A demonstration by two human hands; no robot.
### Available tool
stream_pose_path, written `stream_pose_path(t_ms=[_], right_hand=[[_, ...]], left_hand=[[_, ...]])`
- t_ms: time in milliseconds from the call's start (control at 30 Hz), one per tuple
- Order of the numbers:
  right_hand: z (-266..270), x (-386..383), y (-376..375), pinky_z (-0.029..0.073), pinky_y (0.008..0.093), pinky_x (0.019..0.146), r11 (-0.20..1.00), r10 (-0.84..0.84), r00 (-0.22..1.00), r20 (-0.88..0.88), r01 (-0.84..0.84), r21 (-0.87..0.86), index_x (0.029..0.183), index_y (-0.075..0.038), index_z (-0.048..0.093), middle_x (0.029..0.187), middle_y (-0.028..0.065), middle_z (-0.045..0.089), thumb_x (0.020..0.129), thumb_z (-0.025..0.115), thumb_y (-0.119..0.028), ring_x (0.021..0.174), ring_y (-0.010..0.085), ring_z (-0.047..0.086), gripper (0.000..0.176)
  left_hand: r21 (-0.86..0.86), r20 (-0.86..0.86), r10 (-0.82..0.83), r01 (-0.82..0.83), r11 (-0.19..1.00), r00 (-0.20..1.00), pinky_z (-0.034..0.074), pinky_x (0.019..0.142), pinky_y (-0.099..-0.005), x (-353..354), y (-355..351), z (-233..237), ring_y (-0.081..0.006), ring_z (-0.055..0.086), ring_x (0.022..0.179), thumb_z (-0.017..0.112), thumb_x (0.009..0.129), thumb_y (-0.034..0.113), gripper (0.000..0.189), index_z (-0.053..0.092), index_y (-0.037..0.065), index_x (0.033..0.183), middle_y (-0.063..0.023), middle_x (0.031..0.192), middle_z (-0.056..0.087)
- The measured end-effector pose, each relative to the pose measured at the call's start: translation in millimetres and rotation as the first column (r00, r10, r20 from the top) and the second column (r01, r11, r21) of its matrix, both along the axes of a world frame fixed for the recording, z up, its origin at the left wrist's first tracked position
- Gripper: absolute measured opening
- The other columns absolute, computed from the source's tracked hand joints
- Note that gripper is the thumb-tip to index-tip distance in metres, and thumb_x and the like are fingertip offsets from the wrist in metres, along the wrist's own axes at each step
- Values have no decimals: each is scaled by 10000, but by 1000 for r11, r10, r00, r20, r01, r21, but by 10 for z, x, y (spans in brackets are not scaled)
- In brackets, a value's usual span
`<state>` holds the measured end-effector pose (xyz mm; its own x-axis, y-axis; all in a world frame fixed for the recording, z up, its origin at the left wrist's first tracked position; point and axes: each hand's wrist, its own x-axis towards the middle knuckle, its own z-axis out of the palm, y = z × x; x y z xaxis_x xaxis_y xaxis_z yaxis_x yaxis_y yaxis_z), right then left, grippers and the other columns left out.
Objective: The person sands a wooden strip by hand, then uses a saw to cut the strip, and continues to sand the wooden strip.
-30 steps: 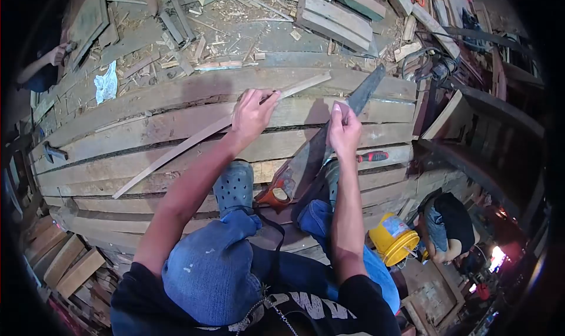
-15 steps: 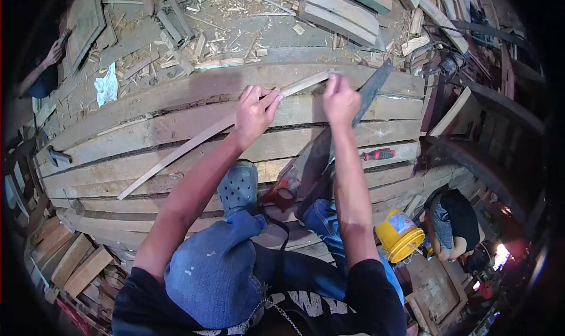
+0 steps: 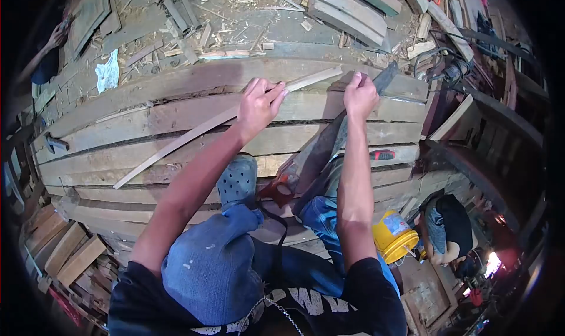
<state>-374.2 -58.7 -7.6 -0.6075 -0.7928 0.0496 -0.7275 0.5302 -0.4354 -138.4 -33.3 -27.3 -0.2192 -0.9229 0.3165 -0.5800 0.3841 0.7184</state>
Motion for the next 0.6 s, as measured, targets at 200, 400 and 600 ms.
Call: stream_pose_path(t_ms=[200, 400, 600], right_hand=[[152, 185, 37, 505, 512, 641, 925, 364, 930, 43, -367, 98, 885, -62, 691, 711, 225, 656, 933, 556, -336, 688, 432, 652, 309], [227, 54, -97, 501, 523, 623, 949, 311, 949, 47, -312, 34, 916, -76, 692, 697, 223, 647, 948, 547, -331, 670, 428, 645, 296], [141, 259, -58, 498, 545, 586, 876, 455, 887, -75, -430, 220, 873, -38, 604, 648, 236, 632, 964, 522, -311, 625, 453, 633, 299]], left_hand=[[-11, 18, 0, 0, 1000, 1000, 475, 595, -355, -40, -30, 30, -237, 562, 681, 772, 761, 85, 200, 742, 41, 954, -80, 747, 585], [-24, 38, 2, -1, 1000, 999, 490, 629, -357, -24, -31, -18, -221, 564, 716, 762, 779, 149, 179, 744, 71, 939, -46, 759, 569], [2, 73, 4, -4, 1000, 997, 487, 635, -353, -24, -8, -28, -220, 564, 721, 756, 786, 163, 181, 748, 82, 947, -44, 764, 575]])
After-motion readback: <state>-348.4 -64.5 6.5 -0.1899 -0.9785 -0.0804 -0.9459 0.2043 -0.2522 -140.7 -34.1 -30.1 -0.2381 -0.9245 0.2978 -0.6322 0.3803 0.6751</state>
